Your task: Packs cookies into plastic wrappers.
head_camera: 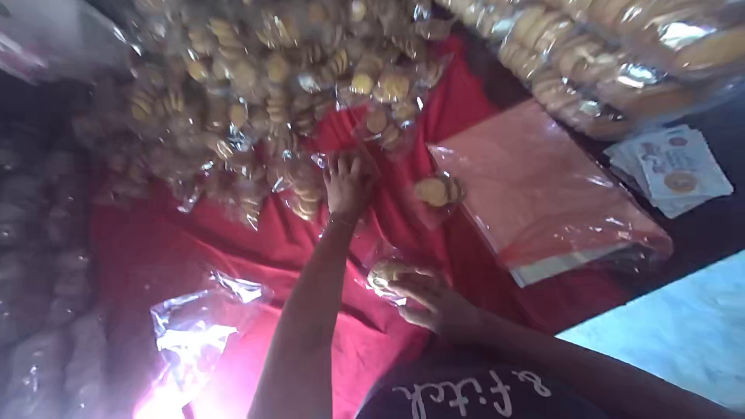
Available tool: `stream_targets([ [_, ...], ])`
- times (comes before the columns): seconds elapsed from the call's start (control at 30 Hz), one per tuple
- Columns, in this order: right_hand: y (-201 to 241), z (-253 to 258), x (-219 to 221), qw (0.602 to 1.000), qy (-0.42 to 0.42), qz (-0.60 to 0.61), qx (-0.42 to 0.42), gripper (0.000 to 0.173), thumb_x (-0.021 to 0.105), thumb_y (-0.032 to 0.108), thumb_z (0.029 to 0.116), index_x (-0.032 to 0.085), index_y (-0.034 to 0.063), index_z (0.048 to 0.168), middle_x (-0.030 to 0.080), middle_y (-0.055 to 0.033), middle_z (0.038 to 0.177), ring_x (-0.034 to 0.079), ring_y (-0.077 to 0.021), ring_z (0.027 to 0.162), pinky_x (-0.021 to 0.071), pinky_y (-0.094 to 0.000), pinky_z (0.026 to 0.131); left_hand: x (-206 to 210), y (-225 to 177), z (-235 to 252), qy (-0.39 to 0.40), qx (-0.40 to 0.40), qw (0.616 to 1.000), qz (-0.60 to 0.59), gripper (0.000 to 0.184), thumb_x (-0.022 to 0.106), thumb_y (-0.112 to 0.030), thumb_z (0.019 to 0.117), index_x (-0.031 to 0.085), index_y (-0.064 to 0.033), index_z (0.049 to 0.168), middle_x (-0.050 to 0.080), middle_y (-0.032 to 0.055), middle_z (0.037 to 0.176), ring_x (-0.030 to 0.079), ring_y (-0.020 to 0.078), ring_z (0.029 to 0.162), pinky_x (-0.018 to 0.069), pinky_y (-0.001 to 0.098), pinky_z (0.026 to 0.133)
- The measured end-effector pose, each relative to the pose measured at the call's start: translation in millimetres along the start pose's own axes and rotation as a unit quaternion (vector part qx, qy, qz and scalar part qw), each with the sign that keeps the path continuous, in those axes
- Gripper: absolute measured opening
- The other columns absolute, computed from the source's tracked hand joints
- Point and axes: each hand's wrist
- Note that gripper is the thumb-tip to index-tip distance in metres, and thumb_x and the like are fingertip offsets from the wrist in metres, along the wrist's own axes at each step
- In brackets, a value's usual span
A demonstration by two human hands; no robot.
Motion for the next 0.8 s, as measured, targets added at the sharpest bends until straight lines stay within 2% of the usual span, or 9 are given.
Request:
stream_targets([
  [0.1,15,-10,-22,0.994,-0.025,0.085,0.06,0.013,0.058,0.015,0.1009,0.07,0.0102,0.102,0.069,-0.0138,0.118,0.065,-0.0264,0.114,0.0523,-0.0413,0.1,-8,9,-56,-0.011,0.113,0.993,-0.039,0.05,0.075,-0.026,0.0886,0.06,0.001,0.128,0.059,0.0246,0.136,0.051,0.0442,0.134,0.0387,0.0625,0.111],
  [0.23,17,-26,-43,0.935,-0.055,0.264,0.231,0.028,0.051,0.027,0.1029,0.062,0.0017,0.097,0.068,-0.0093,0.116,0.064,-0.0107,0.113,0.0538,-0.0277,0.095,-12,40,-159,0.045,0.262,0.958,-0.108,0.034,0.054,-0.013,0.0967,0.068,-0.0111,0.128,0.062,0.0081,0.142,0.041,0.0323,0.147,0.0189,0.0676,0.12],
  [0.33,29,-18,-62,0.911,-0.088,0.288,0.283,0.029,0.045,0.025,0.1038,0.059,-0.0008,0.11,0.071,-0.005,0.114,0.067,-0.0054,0.097,0.0574,-0.0263,0.083,-34,43,-225,0.065,0.122,0.968,-0.208,0.043,0.046,-0.022,0.0985,0.066,-0.015,0.136,0.057,0.0085,0.148,0.041,0.0346,0.147,0.0174,0.0718,0.118],
  [0.43,32,3,-66,0.898,-0.118,0.227,0.357,0.026,0.041,0.015,0.1017,0.052,-0.0068,0.11,0.071,-0.0101,0.105,0.068,-0.0071,0.091,0.0562,-0.026,0.081,-39,9,-260,-0.003,-0.041,0.981,-0.187,0.071,0.066,-0.044,0.0884,0.055,-0.0014,0.145,0.043,0.0272,0.155,0.036,0.0475,0.146,0.0241,0.0701,0.117],
  [0.5,21,11,-60,0.867,-0.108,0.223,0.433,0.028,0.043,0.012,0.1046,0.05,-0.0106,0.12,0.066,-0.0169,0.109,0.068,-0.0123,0.098,0.0561,-0.0291,0.088,-23,-16,-260,-0.027,-0.11,0.987,-0.117,0.09,0.081,-0.044,0.0777,0.048,-0.0028,0.151,0.035,0.0328,0.157,0.029,0.0554,0.146,0.0222,0.0773,0.112],
  [0.63,4,16,-59,0.864,0.03,0.189,0.466,0.049,0.066,0.018,0.0972,0.051,-0.0037,0.139,0.063,-0.0237,0.125,0.063,-0.0267,0.112,0.0513,-0.0423,0.098,-2,-4,-237,-0.152,-0.152,0.965,-0.149,0.037,0.074,-0.024,0.088,0.073,-0.0032,0.118,0.064,0.0233,0.132,0.054,0.0474,0.131,0.0362,0.0682,0.11],
  [0.7,6,19,-65,0.886,0.106,0.142,0.429,0.033,0.067,0.016,0.0969,0.064,-0.0043,0.123,0.068,-0.022,0.111,0.067,-0.0288,0.101,0.0526,-0.0462,0.093,-28,12,-240,-0.146,-0.155,0.912,-0.351,0.026,0.055,-0.005,0.0979,0.071,0.0048,0.116,0.067,0.0192,0.13,0.062,0.0293,0.125,0.0466,0.0459,0.109],
  [0.77,9,19,-74,0.904,0.122,0.143,0.384,0.024,0.064,0.012,0.0976,0.067,-0.0067,0.112,0.068,-0.0227,0.104,0.066,-0.0287,0.095,0.0518,-0.0479,0.089,-54,31,-251,-0.128,-0.16,0.78,-0.592,0.037,0.035,-0.012,0.1042,0.062,0.0083,0.121,0.064,0.013,0.133,0.063,0.0143,0.118,0.0508,0.0331,0.102],
  [0.8,10,18,-77,0.913,0.107,0.165,0.356,0.022,0.062,0.011,0.0966,0.067,-0.0064,0.108,0.067,-0.0184,0.101,0.064,-0.0215,0.092,0.0522,-0.0404,0.086,-63,39,-258,-0.116,-0.176,0.739,-0.64,0.038,0.035,-0.014,0.1063,0.059,0.0066,0.125,0.066,0.0087,0.128,0.065,0.0105,0.111,0.0541,0.0315,0.097],
])
Point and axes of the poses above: each hand's wrist, its own z-axis towards the middle knuckle, its own x-axis out of the palm, y = z × x
